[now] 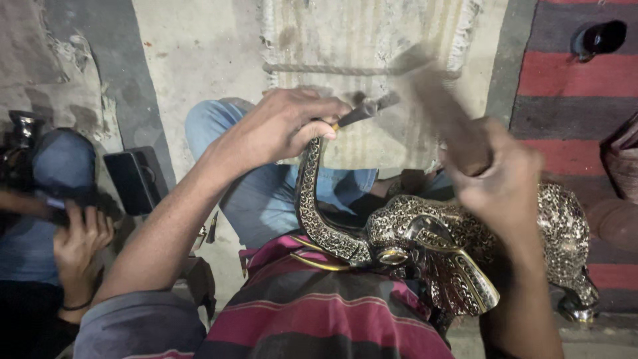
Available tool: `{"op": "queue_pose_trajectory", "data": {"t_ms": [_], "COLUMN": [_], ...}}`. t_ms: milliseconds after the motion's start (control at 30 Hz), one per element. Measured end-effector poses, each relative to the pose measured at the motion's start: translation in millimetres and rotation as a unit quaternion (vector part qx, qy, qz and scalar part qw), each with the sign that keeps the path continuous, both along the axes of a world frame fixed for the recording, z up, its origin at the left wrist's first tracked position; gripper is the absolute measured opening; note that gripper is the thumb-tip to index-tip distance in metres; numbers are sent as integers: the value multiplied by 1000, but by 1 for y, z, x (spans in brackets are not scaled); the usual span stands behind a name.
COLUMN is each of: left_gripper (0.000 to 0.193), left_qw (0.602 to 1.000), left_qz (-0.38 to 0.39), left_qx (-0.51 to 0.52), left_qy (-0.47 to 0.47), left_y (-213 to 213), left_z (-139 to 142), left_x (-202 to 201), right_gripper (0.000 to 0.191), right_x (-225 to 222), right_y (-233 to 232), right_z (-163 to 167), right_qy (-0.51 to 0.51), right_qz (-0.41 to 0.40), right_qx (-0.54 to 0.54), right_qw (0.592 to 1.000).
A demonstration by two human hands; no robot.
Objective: The person sits on the floor holding a chisel against a decorative metal elephant statue and repeatedly strikes the chisel with a wooden mallet, repositioning the chisel along the trunk and body. Near the end they steady the statue with one hand while continuing to work on it.
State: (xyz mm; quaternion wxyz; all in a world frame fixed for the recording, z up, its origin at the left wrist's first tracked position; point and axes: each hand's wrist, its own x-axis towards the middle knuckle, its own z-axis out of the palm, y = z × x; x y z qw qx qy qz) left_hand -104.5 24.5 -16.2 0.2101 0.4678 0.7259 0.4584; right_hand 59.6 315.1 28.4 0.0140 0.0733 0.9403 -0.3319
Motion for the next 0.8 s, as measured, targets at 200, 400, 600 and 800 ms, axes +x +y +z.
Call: {"op": "queue_pose_trajectory", "data": {"t_ms": [200,400,600,800], "left_gripper": [43,47,47,45], "left_qw": [1000,1000,999,997], "left_qz": [6,8,22,25], "left_qx": [-7,-27,-31,-72], "left_qy": [-11,-10,-9,-5], "left_y": [0,2,3,3], "left_z": [2,-4,-10,-5], "left_x": [0,1,2,1], "right_gripper": [35,45,32,33], "right_x": [3,-1,-9,-14], "right_y": [5,7,6,5], "right_z": [-2,-4,7,9], "right_qy": [-14,67,-34,-41], "right_qz": [4,29,30,-26], "right_qx": [79,122,101,82], "right_qw": [997,990,994,995]}}
